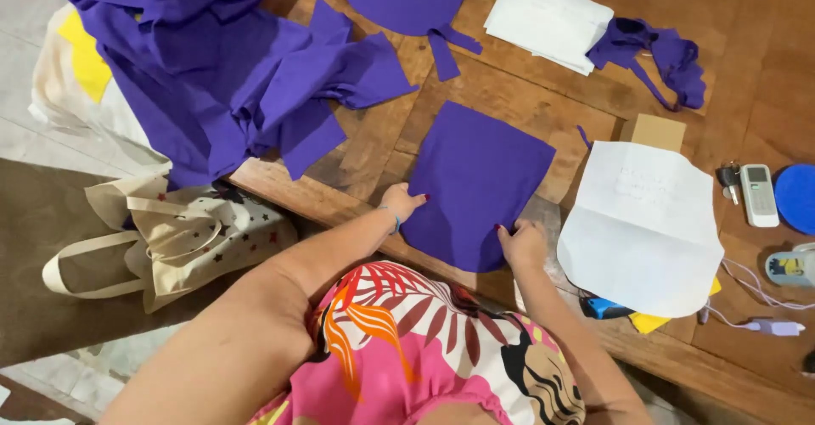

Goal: Cutting out a pattern for a footwear component from purple fabric using an electric rotary cutter and a paper template.

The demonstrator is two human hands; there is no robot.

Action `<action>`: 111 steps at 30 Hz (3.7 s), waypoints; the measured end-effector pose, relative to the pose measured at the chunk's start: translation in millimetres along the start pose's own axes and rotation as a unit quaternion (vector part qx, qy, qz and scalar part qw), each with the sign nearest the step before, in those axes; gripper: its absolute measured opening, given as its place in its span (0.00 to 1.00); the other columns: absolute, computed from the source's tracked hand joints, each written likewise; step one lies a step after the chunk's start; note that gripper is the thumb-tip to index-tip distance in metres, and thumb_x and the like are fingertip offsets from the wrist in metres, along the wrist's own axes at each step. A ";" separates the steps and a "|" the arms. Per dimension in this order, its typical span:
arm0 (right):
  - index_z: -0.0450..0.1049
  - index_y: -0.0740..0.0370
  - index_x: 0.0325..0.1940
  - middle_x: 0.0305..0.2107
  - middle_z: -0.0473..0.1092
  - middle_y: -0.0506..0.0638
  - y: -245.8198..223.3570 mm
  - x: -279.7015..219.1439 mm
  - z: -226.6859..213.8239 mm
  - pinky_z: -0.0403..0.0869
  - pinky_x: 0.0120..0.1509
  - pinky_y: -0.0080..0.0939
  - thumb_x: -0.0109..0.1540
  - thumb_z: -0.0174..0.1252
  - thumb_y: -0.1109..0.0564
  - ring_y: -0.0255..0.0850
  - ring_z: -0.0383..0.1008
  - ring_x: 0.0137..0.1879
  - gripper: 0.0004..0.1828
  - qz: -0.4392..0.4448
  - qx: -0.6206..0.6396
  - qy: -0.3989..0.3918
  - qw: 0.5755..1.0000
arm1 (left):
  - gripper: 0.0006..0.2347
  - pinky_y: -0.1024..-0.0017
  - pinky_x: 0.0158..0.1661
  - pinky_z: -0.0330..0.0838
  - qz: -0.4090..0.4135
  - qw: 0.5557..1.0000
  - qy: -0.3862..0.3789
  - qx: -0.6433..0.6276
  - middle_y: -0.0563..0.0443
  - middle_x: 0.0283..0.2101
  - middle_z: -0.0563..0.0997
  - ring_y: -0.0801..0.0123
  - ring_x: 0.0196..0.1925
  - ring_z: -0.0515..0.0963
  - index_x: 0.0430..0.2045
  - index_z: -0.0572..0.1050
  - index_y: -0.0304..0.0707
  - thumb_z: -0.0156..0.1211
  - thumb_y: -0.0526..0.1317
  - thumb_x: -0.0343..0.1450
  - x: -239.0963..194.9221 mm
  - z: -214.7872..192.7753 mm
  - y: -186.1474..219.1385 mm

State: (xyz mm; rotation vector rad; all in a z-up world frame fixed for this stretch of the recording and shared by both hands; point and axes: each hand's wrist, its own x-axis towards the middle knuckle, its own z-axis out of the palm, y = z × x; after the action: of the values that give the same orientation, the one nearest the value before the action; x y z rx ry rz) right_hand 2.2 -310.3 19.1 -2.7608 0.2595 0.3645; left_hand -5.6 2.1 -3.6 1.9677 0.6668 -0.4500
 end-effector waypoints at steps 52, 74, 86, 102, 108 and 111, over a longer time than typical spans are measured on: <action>0.72 0.42 0.69 0.71 0.60 0.60 -425.3 396.6 42.0 0.59 0.79 0.49 0.57 0.71 0.54 0.52 0.58 0.76 0.35 -0.056 0.348 -0.011 0.936 | 0.20 0.62 0.56 0.77 0.082 0.979 0.185 -0.018 0.50 0.54 0.82 0.62 0.59 0.79 0.57 0.74 0.52 0.68 0.46 0.70 507.8 -328.5 138.2; 0.77 0.47 0.58 0.55 0.69 0.51 -324.9 287.6 -22.4 0.69 0.66 0.48 0.46 0.77 0.38 0.52 0.73 0.60 0.39 -0.320 0.025 0.107 0.941 | 0.27 0.43 0.63 0.61 0.343 0.874 0.275 0.207 0.28 0.60 0.70 0.36 0.64 0.70 0.65 0.67 0.41 0.66 0.38 0.68 216.5 -272.2 166.5; 0.80 0.56 0.48 0.41 0.78 0.60 -197.3 245.2 -86.6 0.75 0.55 0.55 0.63 0.64 0.51 0.57 0.78 0.52 0.12 -0.123 0.168 0.140 0.968 | 0.32 0.52 0.62 0.66 0.493 0.843 -0.131 0.170 0.37 0.63 0.72 0.44 0.63 0.73 0.64 0.66 0.41 0.68 0.38 0.63 29.2 -150.0 52.3; 0.81 0.48 0.51 0.45 0.80 0.51 40.2 21.1 -41.6 0.78 0.61 0.45 0.62 0.62 0.56 0.46 0.80 0.55 0.14 -0.203 0.073 0.048 0.975 | 0.18 0.50 0.55 0.75 0.216 0.912 -0.189 0.293 0.41 0.51 0.81 0.42 0.55 0.79 0.57 0.74 0.63 0.51 0.51 0.71 -84.5 -122.6 -24.8; 0.75 0.49 0.64 0.62 0.72 0.51 58.3 -65.4 27.6 0.70 0.70 0.49 0.57 0.64 0.59 0.51 0.71 0.67 0.29 -0.399 0.141 0.050 0.905 | 0.15 0.53 0.49 0.79 0.246 0.916 -0.081 0.307 0.45 0.45 0.82 0.45 0.50 0.82 0.50 0.77 0.61 0.50 0.55 0.73 -119.6 -109.3 -16.4; 0.75 0.48 0.64 0.62 0.72 0.51 51.7 -85.7 44.4 0.70 0.71 0.47 0.57 0.64 0.59 0.50 0.70 0.68 0.29 -0.389 0.156 0.012 0.908 | 0.15 0.58 0.47 0.79 0.286 0.897 0.032 0.336 0.47 0.43 0.82 0.53 0.46 0.84 0.50 0.77 0.58 0.57 0.51 0.70 -90.2 -103.9 -56.8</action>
State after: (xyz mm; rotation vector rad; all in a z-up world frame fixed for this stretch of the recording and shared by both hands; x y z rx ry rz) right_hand -100.4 -330.7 -13.2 -2.3073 -0.7055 0.0631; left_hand -108.1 92.0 56.1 2.7074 -0.0876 -0.2578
